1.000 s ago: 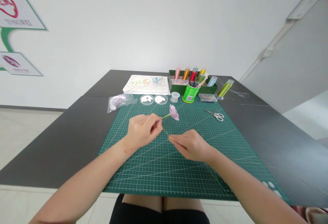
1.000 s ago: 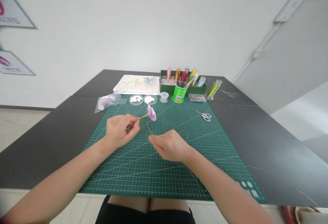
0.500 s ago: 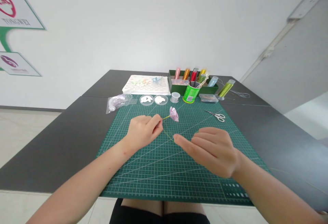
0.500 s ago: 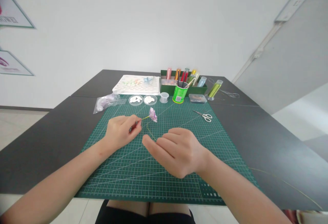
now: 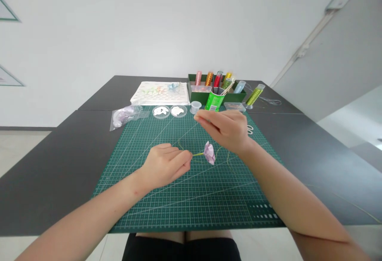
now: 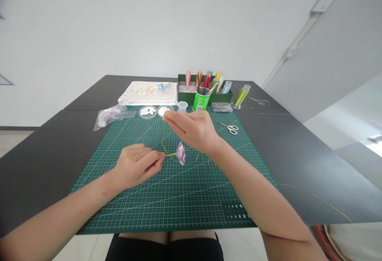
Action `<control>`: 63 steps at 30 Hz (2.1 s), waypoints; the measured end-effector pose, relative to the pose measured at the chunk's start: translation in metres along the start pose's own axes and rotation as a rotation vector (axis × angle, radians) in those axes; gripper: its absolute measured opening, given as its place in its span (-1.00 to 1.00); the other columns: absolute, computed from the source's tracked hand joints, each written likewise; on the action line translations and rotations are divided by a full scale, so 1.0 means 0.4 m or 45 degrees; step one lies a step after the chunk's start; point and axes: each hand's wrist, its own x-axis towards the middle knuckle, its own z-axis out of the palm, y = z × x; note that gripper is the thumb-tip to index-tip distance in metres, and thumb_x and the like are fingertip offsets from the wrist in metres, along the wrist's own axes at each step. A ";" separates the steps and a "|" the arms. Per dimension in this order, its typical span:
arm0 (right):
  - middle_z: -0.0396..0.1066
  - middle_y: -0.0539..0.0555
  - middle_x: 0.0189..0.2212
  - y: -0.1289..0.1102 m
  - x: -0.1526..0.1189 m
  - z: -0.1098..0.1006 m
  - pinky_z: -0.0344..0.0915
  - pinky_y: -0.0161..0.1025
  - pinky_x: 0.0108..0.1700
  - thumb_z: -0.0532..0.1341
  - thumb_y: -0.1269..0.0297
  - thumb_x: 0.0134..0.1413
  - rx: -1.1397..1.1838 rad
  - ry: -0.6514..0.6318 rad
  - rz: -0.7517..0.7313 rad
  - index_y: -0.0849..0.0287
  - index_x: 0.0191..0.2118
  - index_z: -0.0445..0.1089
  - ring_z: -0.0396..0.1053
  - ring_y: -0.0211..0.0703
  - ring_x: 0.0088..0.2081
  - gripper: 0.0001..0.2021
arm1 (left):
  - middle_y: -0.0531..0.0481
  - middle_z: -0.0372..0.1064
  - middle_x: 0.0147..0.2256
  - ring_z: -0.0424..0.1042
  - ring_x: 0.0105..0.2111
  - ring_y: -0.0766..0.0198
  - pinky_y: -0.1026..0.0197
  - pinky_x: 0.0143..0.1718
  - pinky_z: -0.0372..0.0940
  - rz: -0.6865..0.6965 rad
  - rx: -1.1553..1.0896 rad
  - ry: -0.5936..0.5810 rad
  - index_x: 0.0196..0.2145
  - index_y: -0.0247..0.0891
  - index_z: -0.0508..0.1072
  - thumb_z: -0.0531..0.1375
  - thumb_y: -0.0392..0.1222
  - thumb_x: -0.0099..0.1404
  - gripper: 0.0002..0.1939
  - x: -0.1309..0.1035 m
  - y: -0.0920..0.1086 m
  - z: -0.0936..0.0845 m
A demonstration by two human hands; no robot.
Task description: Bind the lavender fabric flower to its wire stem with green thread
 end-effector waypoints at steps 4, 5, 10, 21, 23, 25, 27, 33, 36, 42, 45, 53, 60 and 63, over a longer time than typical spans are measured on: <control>0.46 -0.08 -0.59 0.009 -0.021 0.019 0.17 -0.40 -0.51 0.14 0.24 0.43 0.122 -0.110 0.074 0.14 -0.21 0.56 0.29 -0.39 -0.60 -0.75 | 0.22 0.31 -0.63 0.27 -0.65 0.41 0.24 -0.57 0.09 0.040 -0.004 -0.006 -0.42 -0.21 0.39 0.09 -0.36 0.45 -0.74 0.003 0.010 0.001; 0.49 -0.07 -0.57 0.012 -0.025 0.023 0.18 -0.40 -0.50 0.13 0.25 0.44 0.146 -0.130 0.083 0.15 -0.21 0.55 0.31 -0.39 -0.58 -0.74 | 0.22 0.31 -0.64 0.27 -0.64 0.40 0.23 -0.57 0.09 0.047 -0.002 -0.006 -0.42 -0.21 0.39 0.10 -0.36 0.44 -0.75 0.003 0.012 0.001; 0.58 -0.01 -0.47 0.025 -0.048 0.053 0.20 -0.38 -0.44 0.08 0.21 0.46 0.231 -0.243 0.137 0.18 -0.18 0.55 0.41 -0.35 -0.51 -0.69 | 0.23 0.27 -0.64 0.22 -0.66 0.40 0.23 -0.59 0.08 0.092 -0.020 0.043 -0.39 -0.22 0.38 0.15 -0.40 0.39 -0.81 0.000 0.015 -0.002; 0.48 0.02 -0.50 0.064 -0.070 0.085 0.12 -0.32 -0.39 0.14 0.15 0.38 0.632 -0.762 0.426 0.24 -0.23 0.52 0.31 -0.29 -0.49 -0.70 | 0.22 0.30 -0.63 0.21 -0.66 0.42 0.27 -0.59 0.10 0.190 0.121 0.131 -0.33 -0.23 0.39 0.17 -0.36 0.40 -0.88 0.075 -0.032 -0.029; 0.48 0.04 -0.47 0.069 -0.064 0.084 0.17 -0.30 -0.36 0.11 0.11 0.39 0.770 -0.754 0.462 0.25 -0.27 0.50 0.32 -0.26 -0.45 -0.66 | 0.21 0.34 -0.61 0.22 -0.66 0.42 0.27 -0.58 0.10 0.197 0.156 0.183 -0.32 -0.24 0.39 0.20 -0.34 0.39 -0.90 0.108 -0.050 -0.043; 0.52 0.09 -0.38 0.070 -0.060 0.082 0.25 -0.28 -0.30 0.09 0.12 0.39 0.865 -0.709 0.510 0.26 -0.25 0.48 0.37 -0.22 -0.38 -0.66 | 0.22 0.31 -0.62 0.21 -0.66 0.41 0.27 -0.58 0.10 0.210 0.213 0.242 -0.29 -0.23 0.39 0.21 -0.34 0.38 -0.92 0.133 -0.064 -0.057; 0.52 0.10 -0.35 0.063 -0.058 0.080 0.28 -0.27 -0.27 0.12 0.15 0.37 0.934 -0.660 0.594 0.25 -0.23 0.49 0.40 -0.19 -0.34 -0.70 | 0.23 0.30 -0.62 0.22 -0.67 0.42 0.27 -0.57 0.11 0.182 0.262 0.308 -0.28 -0.22 0.39 0.22 -0.35 0.36 -0.91 0.148 -0.076 -0.069; 0.40 -0.05 -0.51 0.026 -0.039 0.049 0.15 -0.34 -0.38 0.07 0.29 0.41 0.924 -0.905 0.501 0.20 -0.16 0.49 0.24 -0.31 -0.51 -0.76 | 0.24 0.28 -0.65 0.23 -0.67 0.41 0.26 -0.56 0.10 0.147 0.465 0.411 -0.32 -0.21 0.36 0.24 -0.40 0.32 -0.85 0.132 -0.126 -0.059; 0.28 -0.12 -0.59 0.008 -0.013 0.016 0.06 -0.35 -0.44 0.05 0.31 0.45 0.842 -1.141 0.397 0.17 -0.22 0.46 0.16 -0.34 -0.58 -0.74 | 0.23 0.29 -0.64 0.23 -0.66 0.39 0.24 -0.56 0.09 0.146 0.519 0.392 -0.32 -0.21 0.37 0.24 -0.42 0.31 -0.85 0.110 -0.165 -0.035; 0.20 -0.13 -0.68 -0.026 0.017 -0.079 -0.09 -0.28 -0.54 0.07 0.29 0.45 0.475 -1.101 0.187 0.16 -0.30 0.42 0.10 -0.33 -0.66 -0.73 | 0.22 0.29 -0.63 0.26 -0.64 0.39 0.24 -0.56 0.07 0.142 0.517 0.340 -0.35 -0.21 0.39 0.23 -0.43 0.30 -0.85 0.086 -0.210 -0.008; 0.33 -0.10 -0.65 -0.034 0.014 -0.122 -0.02 -0.26 -0.54 0.05 0.28 0.48 0.463 -0.885 0.076 0.13 -0.23 0.49 0.16 -0.34 -0.65 -0.71 | 0.22 0.30 -0.63 0.26 -0.64 0.39 0.23 -0.56 0.07 0.135 0.527 0.311 -0.35 -0.21 0.39 0.23 -0.42 0.32 -0.84 0.090 -0.196 -0.013; 0.43 -0.10 -0.62 -0.043 0.036 -0.185 0.17 -0.36 -0.55 0.17 0.23 0.43 0.659 -0.562 0.155 0.04 -0.12 0.55 0.22 -0.40 -0.64 -0.82 | 0.24 0.31 -0.63 0.28 -0.64 0.40 0.23 -0.57 0.10 0.143 0.398 0.231 -0.31 -0.22 0.41 0.21 -0.36 0.38 -0.90 0.108 -0.118 -0.029; 0.21 -0.17 -0.75 -0.042 0.044 -0.179 -0.01 -0.37 -0.69 0.20 0.12 0.39 0.711 -0.331 0.422 0.00 -0.14 0.63 0.01 -0.46 -0.74 -0.76 | 0.19 0.42 -0.59 0.32 -0.63 0.40 0.20 -0.60 0.13 0.287 0.309 0.099 -0.26 -0.27 0.44 0.19 -0.31 0.44 -0.93 0.108 -0.075 -0.043; 0.34 -0.14 -0.69 -0.030 0.038 -0.171 -0.04 -0.37 -0.70 0.24 0.13 0.36 0.746 -0.303 0.442 0.03 -0.13 0.64 0.00 -0.48 -0.74 -0.78 | 0.15 0.48 -0.56 0.42 -0.58 0.39 0.21 -0.55 0.26 0.342 0.247 0.079 -0.26 -0.31 0.45 0.21 -0.34 0.43 -0.94 0.107 -0.058 -0.047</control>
